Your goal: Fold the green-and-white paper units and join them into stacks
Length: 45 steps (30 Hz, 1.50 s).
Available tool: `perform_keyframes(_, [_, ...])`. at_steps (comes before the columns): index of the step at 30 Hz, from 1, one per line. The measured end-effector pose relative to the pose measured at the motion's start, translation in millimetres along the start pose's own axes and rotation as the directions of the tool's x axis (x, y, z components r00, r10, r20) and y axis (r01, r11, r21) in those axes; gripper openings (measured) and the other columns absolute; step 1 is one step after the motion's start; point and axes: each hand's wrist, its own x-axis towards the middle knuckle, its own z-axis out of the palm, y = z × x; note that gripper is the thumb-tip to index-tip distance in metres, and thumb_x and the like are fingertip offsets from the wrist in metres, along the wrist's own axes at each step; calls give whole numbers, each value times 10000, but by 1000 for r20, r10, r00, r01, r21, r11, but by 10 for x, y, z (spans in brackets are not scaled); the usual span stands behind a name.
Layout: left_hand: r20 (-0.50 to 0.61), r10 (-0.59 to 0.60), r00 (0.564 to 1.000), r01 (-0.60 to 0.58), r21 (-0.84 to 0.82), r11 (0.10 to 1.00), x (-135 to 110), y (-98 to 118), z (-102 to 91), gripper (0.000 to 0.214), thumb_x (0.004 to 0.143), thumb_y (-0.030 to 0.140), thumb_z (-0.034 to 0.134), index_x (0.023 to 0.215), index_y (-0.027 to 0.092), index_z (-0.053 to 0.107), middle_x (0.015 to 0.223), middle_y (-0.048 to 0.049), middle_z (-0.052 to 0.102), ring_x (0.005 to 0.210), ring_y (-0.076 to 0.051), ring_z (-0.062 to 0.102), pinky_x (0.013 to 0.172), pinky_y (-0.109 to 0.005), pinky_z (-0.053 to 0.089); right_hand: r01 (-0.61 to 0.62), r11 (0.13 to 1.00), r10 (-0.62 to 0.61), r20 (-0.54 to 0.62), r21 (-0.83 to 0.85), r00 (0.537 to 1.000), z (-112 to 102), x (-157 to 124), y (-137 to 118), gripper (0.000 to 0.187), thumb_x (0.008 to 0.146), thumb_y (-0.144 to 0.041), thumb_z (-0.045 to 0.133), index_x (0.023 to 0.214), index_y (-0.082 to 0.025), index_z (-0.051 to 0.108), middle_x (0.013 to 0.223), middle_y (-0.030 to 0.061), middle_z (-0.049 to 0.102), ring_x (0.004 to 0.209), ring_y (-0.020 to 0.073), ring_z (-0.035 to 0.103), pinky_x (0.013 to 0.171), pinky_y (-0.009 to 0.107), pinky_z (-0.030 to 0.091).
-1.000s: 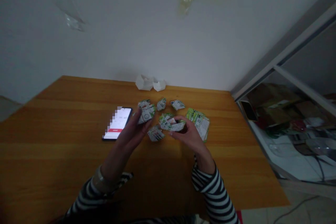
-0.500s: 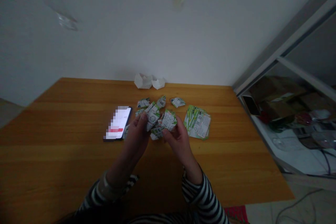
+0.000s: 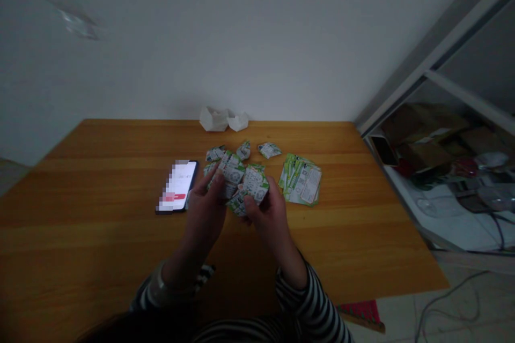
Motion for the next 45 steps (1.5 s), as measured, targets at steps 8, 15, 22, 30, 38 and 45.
perform_keyframes(8, [33, 45, 998, -48, 91, 995, -14, -11, 1, 469, 777, 423, 809, 1187, 206, 743, 1138, -64, 778, 966, -211, 739, 817, -291, 603, 34, 995, -37, -26, -93, 999, -29, -20, 0, 413, 851, -510, 708, 1162, -269, 584, 851, 5, 665, 520, 117, 532, 403, 221, 461])
perform_keyframes(15, [-29, 92, 995, -85, 191, 978, -79, -15, 46, 385, 790, 367, 807, 1149, 231, 765, 1171, -55, 771, 1092, -241, 717, 917, -329, 594, 70, 987, -84, -97, -143, 992, 11, -44, 31, 431, 861, -518, 679, 1192, -265, 567, 912, 30, 694, 648, 166, 608, 491, 253, 495])
perform_keyframes(22, [-42, 128, 991, -113, 251, 961, -84, -45, 64, 405, 798, 390, 793, 1162, 214, 753, 1153, -39, 775, 1045, -219, 724, 878, -302, 605, 60, 985, -80, -123, -161, 989, 48, -48, 14, 391, 882, -448, 668, 1204, -265, 540, 1016, 49, 712, 866, 219, 686, 698, 312, 571])
perform_keyframes(30, [-78, 149, 986, -125, 255, 959, -80, -82, 72, 327, 841, 393, 754, 1114, 213, 768, 1139, -40, 779, 1076, -210, 716, 903, -292, 595, 65, 981, -91, -138, -185, 986, 61, -51, 48, 357, 885, -426, 675, 1176, -268, 542, 1094, 59, 708, 1011, 234, 665, 817, 323, 563])
perform_keyframes(38, [-55, 276, 959, -242, 339, 909, -116, -110, 68, 424, 826, 356, 770, 1229, 233, 726, 1211, -48, 756, 1148, -219, 698, 991, -335, 577, 70, 978, -106, -180, -198, 978, 67, -49, 49, 422, 882, -418, 674, 1231, -241, 518, 1097, 70, 717, 974, 226, 678, 798, 322, 571])
perform_keyframes(45, [-70, 218, 973, -186, 316, 930, -72, -106, 38, 479, 832, 429, 751, 1254, 207, 711, 1194, -82, 761, 1066, -237, 733, 888, -344, 622, 76, 987, -83, -46, -142, 995, 61, -62, 38, 417, 895, -398, 660, 1237, -235, 486, 1080, 55, 729, 925, 205, 700, 796, 305, 572])
